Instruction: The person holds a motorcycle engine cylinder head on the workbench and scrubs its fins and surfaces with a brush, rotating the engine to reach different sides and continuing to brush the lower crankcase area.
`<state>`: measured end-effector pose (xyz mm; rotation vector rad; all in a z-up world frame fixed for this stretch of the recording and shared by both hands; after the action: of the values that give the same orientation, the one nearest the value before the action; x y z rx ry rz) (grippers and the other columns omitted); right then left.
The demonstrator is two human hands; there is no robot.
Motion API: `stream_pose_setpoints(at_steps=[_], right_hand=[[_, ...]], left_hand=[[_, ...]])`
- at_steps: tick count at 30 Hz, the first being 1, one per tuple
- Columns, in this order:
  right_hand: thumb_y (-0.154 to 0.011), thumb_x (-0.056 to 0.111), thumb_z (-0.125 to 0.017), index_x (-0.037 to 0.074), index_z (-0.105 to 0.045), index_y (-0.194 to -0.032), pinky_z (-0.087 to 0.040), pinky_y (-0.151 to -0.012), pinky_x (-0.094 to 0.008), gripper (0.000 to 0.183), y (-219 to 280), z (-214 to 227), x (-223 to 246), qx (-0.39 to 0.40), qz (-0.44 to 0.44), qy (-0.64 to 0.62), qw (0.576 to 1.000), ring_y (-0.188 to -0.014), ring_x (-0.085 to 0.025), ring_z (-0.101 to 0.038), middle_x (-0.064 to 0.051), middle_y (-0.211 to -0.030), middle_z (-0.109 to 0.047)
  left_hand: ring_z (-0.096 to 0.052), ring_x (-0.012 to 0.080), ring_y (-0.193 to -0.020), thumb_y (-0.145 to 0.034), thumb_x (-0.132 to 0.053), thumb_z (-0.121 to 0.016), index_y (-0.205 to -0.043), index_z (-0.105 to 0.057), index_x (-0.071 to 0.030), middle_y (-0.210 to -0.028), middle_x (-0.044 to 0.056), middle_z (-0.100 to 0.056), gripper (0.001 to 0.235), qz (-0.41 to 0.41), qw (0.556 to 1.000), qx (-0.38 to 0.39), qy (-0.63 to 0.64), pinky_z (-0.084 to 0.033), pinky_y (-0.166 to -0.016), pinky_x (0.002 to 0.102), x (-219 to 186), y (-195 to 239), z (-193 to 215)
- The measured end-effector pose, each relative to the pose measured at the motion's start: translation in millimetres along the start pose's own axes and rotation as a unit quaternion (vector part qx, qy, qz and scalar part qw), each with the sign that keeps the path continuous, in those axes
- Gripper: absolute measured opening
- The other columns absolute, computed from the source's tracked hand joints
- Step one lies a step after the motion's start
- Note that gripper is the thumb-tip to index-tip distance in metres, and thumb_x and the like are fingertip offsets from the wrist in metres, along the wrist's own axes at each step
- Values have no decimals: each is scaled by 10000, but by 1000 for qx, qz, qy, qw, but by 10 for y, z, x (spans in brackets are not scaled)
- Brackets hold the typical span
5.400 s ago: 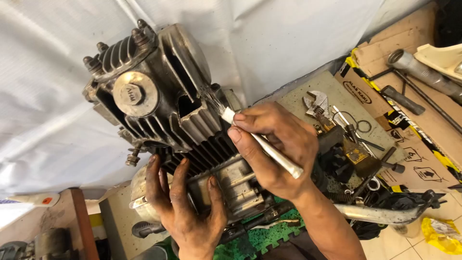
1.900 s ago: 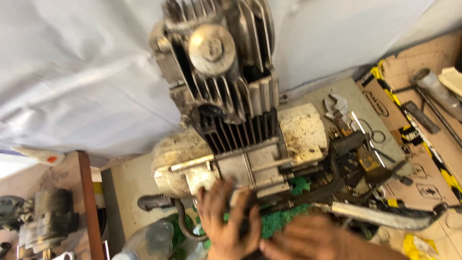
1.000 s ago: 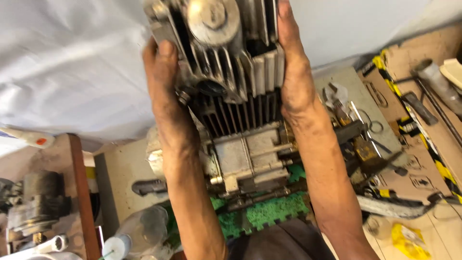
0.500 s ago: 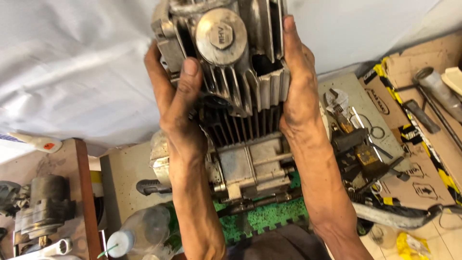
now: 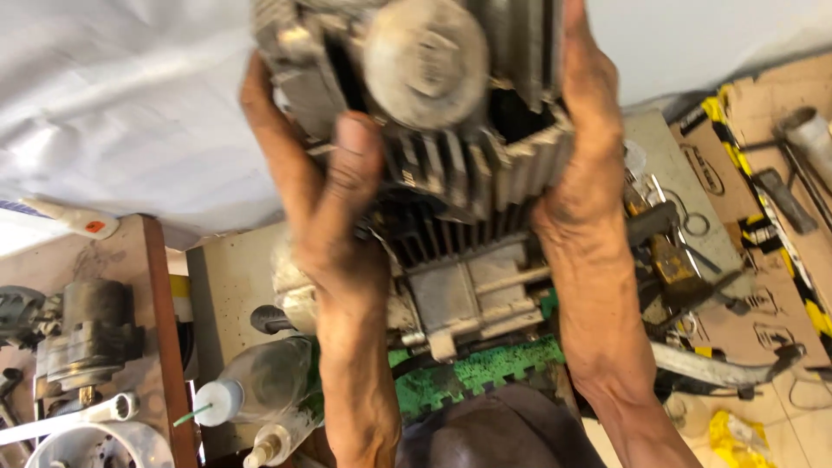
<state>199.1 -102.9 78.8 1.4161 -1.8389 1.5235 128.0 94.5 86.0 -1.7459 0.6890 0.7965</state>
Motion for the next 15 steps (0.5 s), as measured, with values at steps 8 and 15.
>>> stream_pose_setpoints(at_steps=[8,15], right_hand=[[-1211,430,-547,6,-505,-1509,-479,-1145,-357,520,84,280,147,-4,142,200,969,-1307,-236,-564,-133,-1436,-556],[-1188,390,-515,29,-505,-1506,-532,-1102,-360,481,69,180,255,-18,129,169,977,-1260,-238,-607,-120,-1375,-585]], left_hand=[[-463,279,-1330,-1063,-438,-690,-1639,-197,-77,-1499,154,-436,840,43,996,36,68,-418,-1153,397,-126,-80,-261],[-268,281,-1514,-1112,-334,-720,-1653,-66,-83,-1673,111,-145,885,59,992,42,104,-471,-1212,435,-58,-199,-321]])
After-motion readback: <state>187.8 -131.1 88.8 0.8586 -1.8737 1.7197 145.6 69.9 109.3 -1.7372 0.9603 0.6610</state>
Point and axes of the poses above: each hand's wrist, its own y-axis away from the middle knuckle, its own z-axis out of the back of the hand, x = y × z, the point moved 10 cm from there along -y, towards the middle knuckle
